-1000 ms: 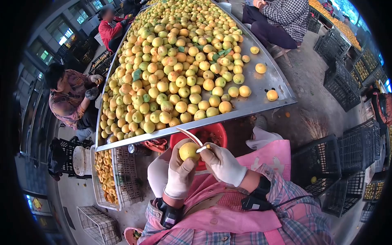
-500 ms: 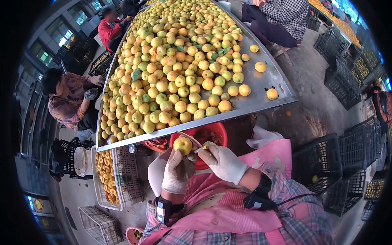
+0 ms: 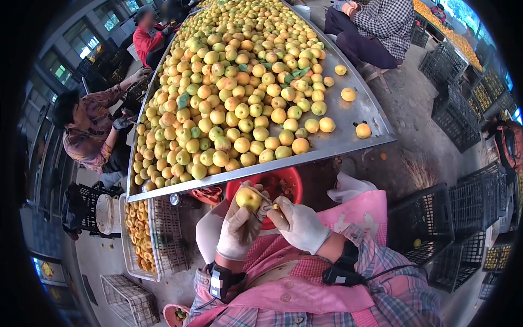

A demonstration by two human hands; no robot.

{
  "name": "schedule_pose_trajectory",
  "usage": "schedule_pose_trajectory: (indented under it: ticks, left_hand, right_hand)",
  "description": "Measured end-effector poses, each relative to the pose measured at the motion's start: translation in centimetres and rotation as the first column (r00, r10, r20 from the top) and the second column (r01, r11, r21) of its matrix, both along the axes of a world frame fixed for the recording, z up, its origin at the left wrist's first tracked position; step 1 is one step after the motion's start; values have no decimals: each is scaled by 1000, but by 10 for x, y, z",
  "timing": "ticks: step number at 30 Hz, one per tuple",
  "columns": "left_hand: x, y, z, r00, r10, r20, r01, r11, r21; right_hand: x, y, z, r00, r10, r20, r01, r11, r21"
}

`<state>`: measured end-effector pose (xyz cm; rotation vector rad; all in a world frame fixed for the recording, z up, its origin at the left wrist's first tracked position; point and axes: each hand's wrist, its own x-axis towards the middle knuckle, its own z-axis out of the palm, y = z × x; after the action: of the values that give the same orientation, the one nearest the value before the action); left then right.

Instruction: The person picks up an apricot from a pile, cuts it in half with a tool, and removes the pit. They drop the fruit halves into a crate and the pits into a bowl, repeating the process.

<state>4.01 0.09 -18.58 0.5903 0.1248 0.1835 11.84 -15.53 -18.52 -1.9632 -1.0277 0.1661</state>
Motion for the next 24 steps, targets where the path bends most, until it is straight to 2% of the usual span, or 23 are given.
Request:
schedule_pose_trajectory:
  ticks: [1,3,5,8,10,13,15,16,18,19,20,22,23,24]
  left_hand:
    - [0,0,0,1000,-1,0,1,1000,0]
    - [0,2,-1,999,8,39,-1,982,-188]
    - [-1,3,-4,1000,13,11,-11,982,-191]
    - [-1,2,-4,1000,18,5,-17,989,-149]
    - [-1,1,-2,1000,19,25,-16,994,-106]
    - [-3,2,-1,999,40,16,-39,999,-19]
    - [-4,8,-9,996,-2,86,22,974,-225]
    - [-4,11,-14,996,3,84,16,975,-220]
    - [-5,16,-20,954,-77,289,178,922,-343]
    - [-9,14,-14,973,-56,226,139,919,-369]
    - [-10,17,-15,973,-53,224,134,921,-367]
    - [-10,23,-13,975,-50,215,114,947,-300]
    - [-10,25,-10,984,-21,178,58,977,-203]
    - [-9,24,-4,984,-25,178,62,977,-205]
  right_hand:
    - [1,0,3,996,-6,-90,12,998,65]
    - [4,-3,6,992,6,-122,3,997,75]
    - [3,-3,4,988,20,-153,-7,996,86]
    - [-4,-1,0,999,14,-52,-11,998,63]
    - [-8,-1,8,987,16,-162,-6,998,58]
    - [-10,-1,10,974,11,-227,16,993,115]
    - [-7,-3,9,972,27,-235,4,992,128]
    - [-7,-2,10,969,38,-244,-4,990,138]
    - [-10,0,15,962,23,-272,22,987,160]
    - [-10,-2,14,911,34,-410,28,989,145]
    - [-11,-3,14,842,42,-538,32,991,128]
    - [-11,-2,17,837,40,-545,28,993,116]
    - [-12,-1,15,854,50,-518,22,991,131]
    - [-12,0,13,870,57,-490,17,989,145]
